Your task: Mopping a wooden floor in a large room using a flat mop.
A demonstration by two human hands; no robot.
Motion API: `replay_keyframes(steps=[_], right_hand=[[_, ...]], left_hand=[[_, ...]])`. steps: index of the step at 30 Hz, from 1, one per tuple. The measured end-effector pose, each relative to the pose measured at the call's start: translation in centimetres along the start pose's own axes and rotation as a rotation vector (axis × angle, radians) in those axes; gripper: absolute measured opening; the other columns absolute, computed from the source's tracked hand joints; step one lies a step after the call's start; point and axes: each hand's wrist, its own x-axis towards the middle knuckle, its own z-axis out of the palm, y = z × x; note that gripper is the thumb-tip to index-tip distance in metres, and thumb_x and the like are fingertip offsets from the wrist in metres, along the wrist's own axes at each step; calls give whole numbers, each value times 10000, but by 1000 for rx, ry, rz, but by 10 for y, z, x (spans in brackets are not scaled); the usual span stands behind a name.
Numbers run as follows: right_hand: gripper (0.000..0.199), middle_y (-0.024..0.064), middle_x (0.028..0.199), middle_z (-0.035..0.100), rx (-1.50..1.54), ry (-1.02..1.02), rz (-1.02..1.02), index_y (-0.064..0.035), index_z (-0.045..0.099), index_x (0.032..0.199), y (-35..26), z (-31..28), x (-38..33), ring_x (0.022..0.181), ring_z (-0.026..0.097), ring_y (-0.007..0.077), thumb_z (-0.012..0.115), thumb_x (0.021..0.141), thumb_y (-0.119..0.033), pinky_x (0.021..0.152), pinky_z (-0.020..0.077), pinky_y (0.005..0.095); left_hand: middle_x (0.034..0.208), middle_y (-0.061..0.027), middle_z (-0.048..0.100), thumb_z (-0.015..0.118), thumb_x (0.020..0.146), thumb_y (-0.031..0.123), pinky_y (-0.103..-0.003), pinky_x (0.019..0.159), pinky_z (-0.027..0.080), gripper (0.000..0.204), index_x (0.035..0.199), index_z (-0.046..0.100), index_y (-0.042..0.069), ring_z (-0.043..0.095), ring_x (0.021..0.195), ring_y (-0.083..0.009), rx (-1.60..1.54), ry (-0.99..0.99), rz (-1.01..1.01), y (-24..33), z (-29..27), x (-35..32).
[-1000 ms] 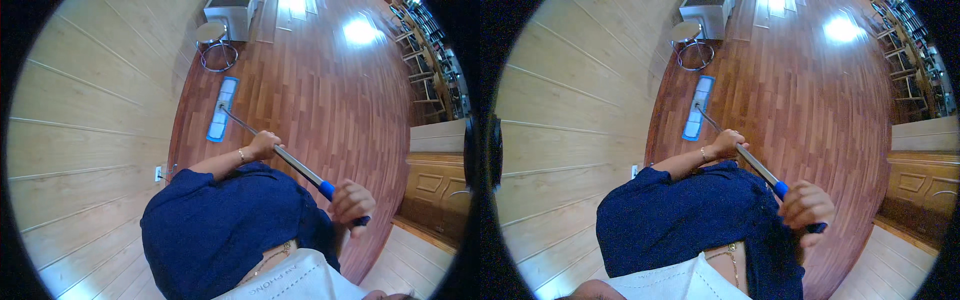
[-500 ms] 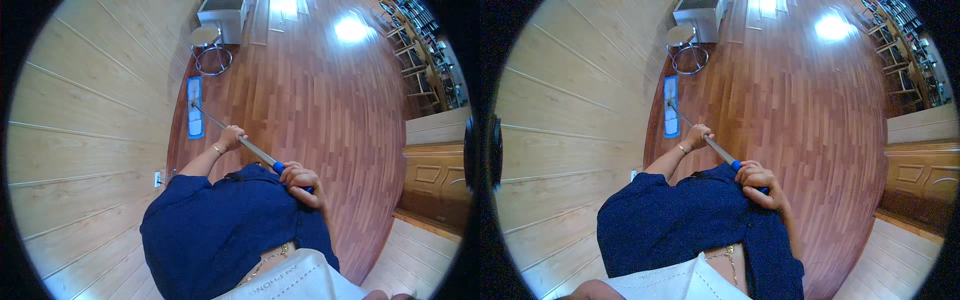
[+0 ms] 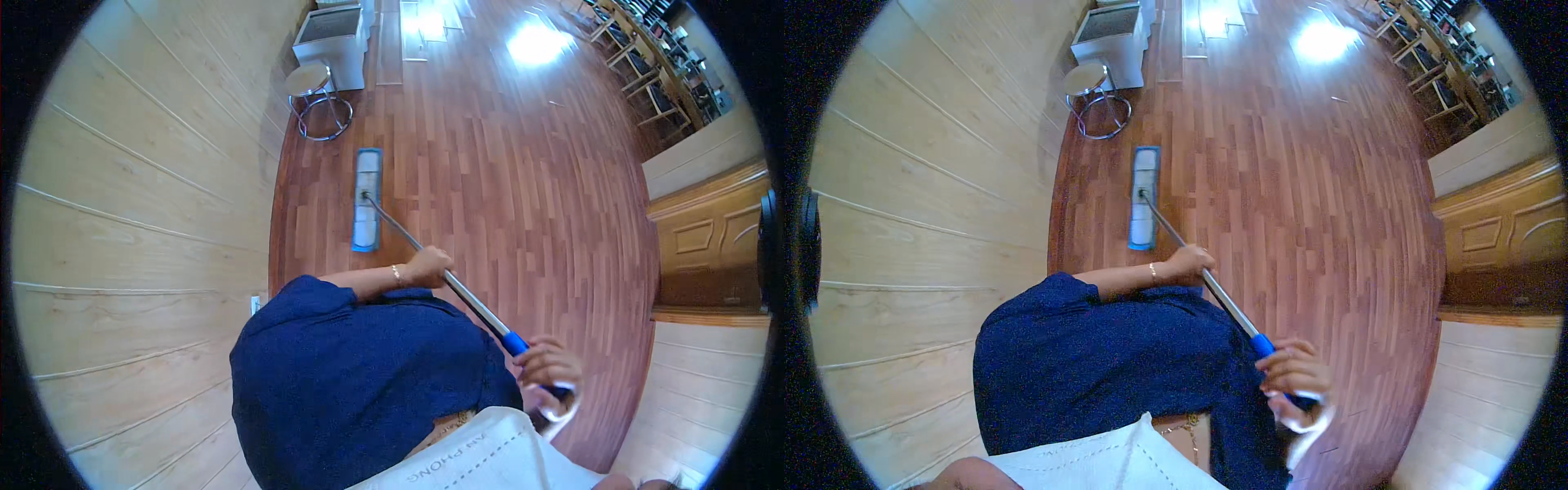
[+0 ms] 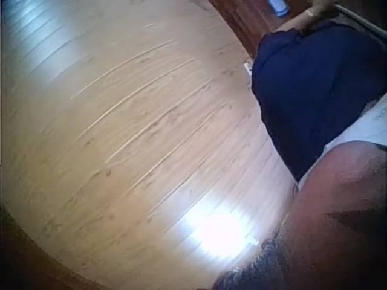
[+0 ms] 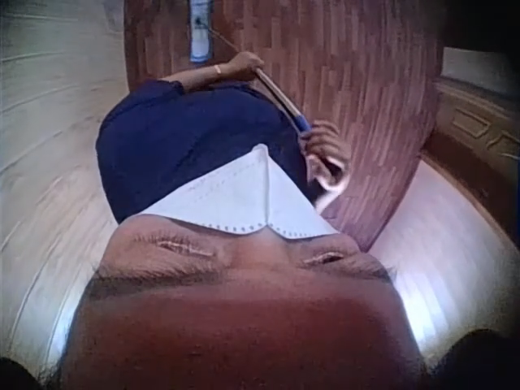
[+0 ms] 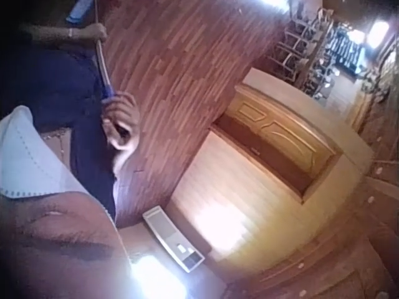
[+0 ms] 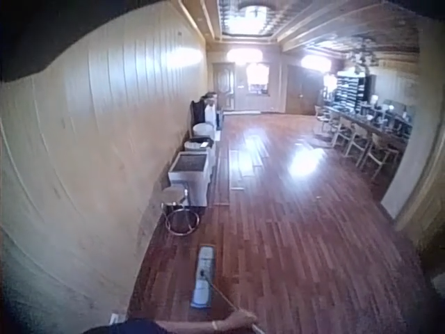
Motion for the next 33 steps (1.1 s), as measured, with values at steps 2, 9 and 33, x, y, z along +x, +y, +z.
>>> replay_keyframes(steps=[2, 9, 33], right_hand=[[282, 78, 704, 683, -90, 83, -13, -45, 656, 672, -20, 4, -22, 780, 696, 271, 697, 666, -324, 839, 454, 443], [119, 55, 833, 702, -276, -306, -360, -99, 666, 793, -63, -19, -73, 821, 690, 236, 627, 814, -210, 825, 467, 412], [104, 112, 763, 614, 54, 39, -146, -24, 560, 701, 139, 54, 103, 838, 628, 290, 636, 696, -96, 966, 391, 490]], left_hand=[[674, -152, 615, 597, 655, 184, -483, 629, 500, 74, 642, 624, 117, 621, 686, -363, -69, -98, 48, 18, 12, 6], [641, -167, 584, 656, 565, 175, -519, 577, 439, 129, 622, 584, 85, 586, 665, -409, -200, -360, 253, 83, 33, 21], [786, -129, 599, 661, 706, 130, -467, 707, 477, 115, 767, 568, 101, 593, 816, -357, 166, 253, -361, -158, -28, 78]])
